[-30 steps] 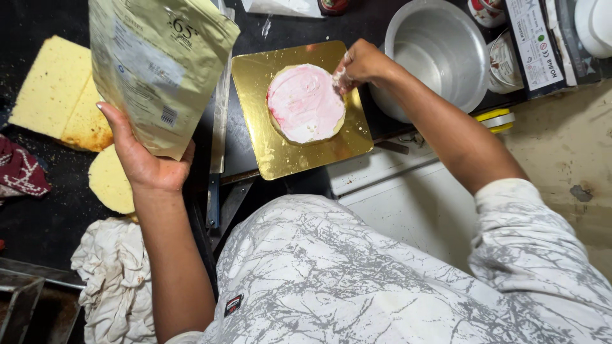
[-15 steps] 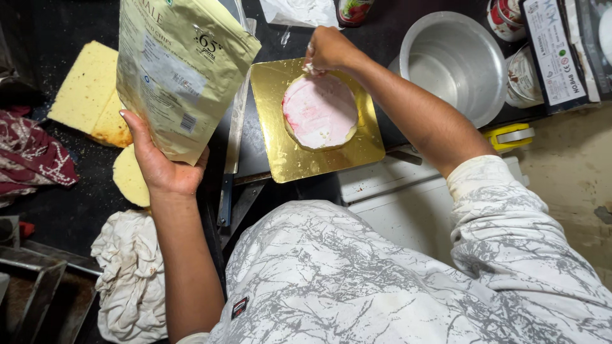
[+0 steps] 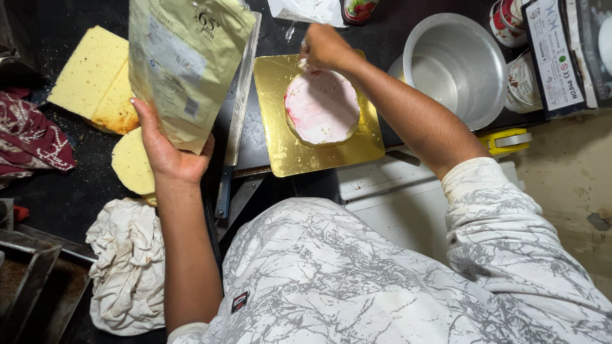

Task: The person assembles a cake by placing sponge cake layers onto a gold base, spreading white cream and red syrup between them, and trimming the edges with a knife.

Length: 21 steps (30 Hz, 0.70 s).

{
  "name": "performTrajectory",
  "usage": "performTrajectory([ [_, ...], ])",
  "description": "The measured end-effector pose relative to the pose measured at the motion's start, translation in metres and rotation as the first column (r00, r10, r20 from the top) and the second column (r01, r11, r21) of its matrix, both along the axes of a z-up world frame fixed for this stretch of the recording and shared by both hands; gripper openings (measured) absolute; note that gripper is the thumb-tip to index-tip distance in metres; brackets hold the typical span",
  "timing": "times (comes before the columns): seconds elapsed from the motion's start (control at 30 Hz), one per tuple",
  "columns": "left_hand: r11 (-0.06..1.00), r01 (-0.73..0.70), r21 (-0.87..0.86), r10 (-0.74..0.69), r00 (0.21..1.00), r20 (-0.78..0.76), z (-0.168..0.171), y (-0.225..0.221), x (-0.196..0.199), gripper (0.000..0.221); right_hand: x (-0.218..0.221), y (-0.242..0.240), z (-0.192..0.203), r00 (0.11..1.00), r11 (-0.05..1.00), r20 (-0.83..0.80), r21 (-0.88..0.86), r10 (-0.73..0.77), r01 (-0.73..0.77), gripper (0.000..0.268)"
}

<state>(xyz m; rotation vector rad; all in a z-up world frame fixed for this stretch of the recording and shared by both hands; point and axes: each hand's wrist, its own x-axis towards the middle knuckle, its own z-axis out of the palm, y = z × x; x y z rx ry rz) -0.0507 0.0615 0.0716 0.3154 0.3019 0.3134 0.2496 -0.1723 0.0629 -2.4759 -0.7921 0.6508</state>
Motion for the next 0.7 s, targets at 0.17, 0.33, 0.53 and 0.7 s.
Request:
performTrajectory([
  [0.17,0.995,0.038,0.091,-0.042,0.998,0.037,-0.001,-0.008,0.016,0.076,0.014,-0.03,0.003,0.973,0.98,-0.122,0.0,-0.198,0.199,0.007],
  [0.33,0.995,0.103,0.003,-0.103,0.992,0.069,-0.01,-0.008,0.033,0.077,0.006,-0.023,0.007,0.976,0.984,-0.153,0.066,-0.155,0.167,0.011],
  [0.53,0.995,0.101,-0.023,-0.1,0.995,0.029,-0.008,-0.008,0.037,0.074,0.004,-0.019,0.013,0.986,0.99,-0.113,0.055,-0.121,0.127,0.012],
  [0.7,0.993,0.098,-0.07,-0.097,0.995,0.012,-0.01,-0.004,0.034,0.072,-0.014,-0.008,0.006,0.933,0.988,-0.34,0.049,-0.121,0.146,0.01],
])
